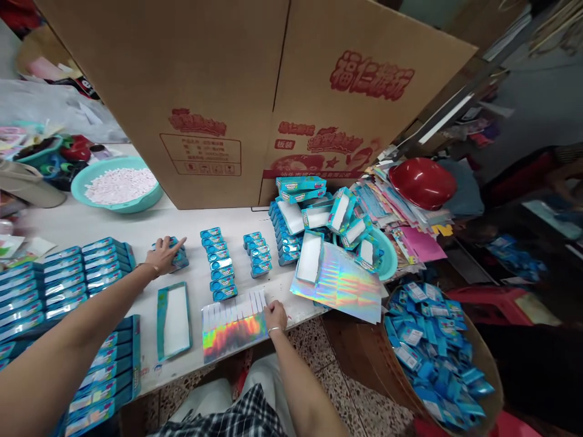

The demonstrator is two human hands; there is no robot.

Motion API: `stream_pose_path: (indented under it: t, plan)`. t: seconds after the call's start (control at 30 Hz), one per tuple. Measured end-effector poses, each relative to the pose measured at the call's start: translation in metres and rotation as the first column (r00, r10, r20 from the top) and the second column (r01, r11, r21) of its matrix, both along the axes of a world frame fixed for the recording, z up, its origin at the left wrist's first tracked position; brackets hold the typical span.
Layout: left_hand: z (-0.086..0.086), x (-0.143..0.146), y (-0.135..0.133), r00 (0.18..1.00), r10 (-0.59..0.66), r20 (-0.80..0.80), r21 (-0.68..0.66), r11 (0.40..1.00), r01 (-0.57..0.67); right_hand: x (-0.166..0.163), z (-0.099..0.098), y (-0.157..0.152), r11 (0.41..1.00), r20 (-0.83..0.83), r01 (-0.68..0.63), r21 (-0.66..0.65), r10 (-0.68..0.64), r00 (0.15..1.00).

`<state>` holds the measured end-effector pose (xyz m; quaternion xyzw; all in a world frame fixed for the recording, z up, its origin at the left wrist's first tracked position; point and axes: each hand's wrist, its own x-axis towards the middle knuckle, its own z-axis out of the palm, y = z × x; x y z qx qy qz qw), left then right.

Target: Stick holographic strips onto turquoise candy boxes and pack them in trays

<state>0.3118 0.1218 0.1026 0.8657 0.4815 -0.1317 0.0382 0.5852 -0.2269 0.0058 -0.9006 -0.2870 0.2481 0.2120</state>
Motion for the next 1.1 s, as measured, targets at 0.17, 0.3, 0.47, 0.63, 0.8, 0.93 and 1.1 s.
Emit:
stream_pose_path:
  t: [0.17, 0.3, 0.47, 0.63, 0.8, 0.93, 1.1]
  plan:
    - [0.009, -0.003, -0.044, 0.922, 0.124, 0.367, 0.069, 0.985, -0.16, 0.002, 0.026, -0.034, 0.986, -0.026, -0.001, 0.165, 0.005, 1.0]
    - [0.003, -0.009, -0.146, 0.561, 0.326, 0.761, -0.218, 0.943, -0.251, 0.012, 0.081, -0.064, 0.928, 0.054, -0.04, 0.37, 0.022, 0.998]
    - [0.005, 0.008, -0.258, 0.273, 0.798, 0.538, -0.808, 0.58, -0.105, 0.029, 0.187, -0.089, 0.847, 0.071, -0.115, 0.519, 0.092, 0.993]
    - [0.057, 0.074, -0.273, 0.338, 0.88, 0.334, -0.942, 0.303, 0.143, 0.045, 0.269, -0.088, 0.797, 0.059, 0.063, 0.601, -0.122, 0.991]
    - [0.112, 0.125, -0.262, 0.429, 0.847, 0.315, -0.907, 0.135, 0.399, 0.055, 0.303, -0.067, 0.607, -0.113, 0.231, 0.761, -0.226, 0.967]
    - [0.143, 0.14, -0.258, 0.179, 0.848, 0.499, -0.77, 0.339, 0.541, 0.057, 0.31, -0.061, 0.514, -0.077, 0.25, 0.821, -0.333, 0.94]
    - [0.176, 0.132, -0.237, 0.015, 0.713, 0.701, -0.609, 0.587, 0.533, 0.057, 0.315, -0.073, 0.625, 0.0, 0.156, 0.765, -0.242, 0.97]
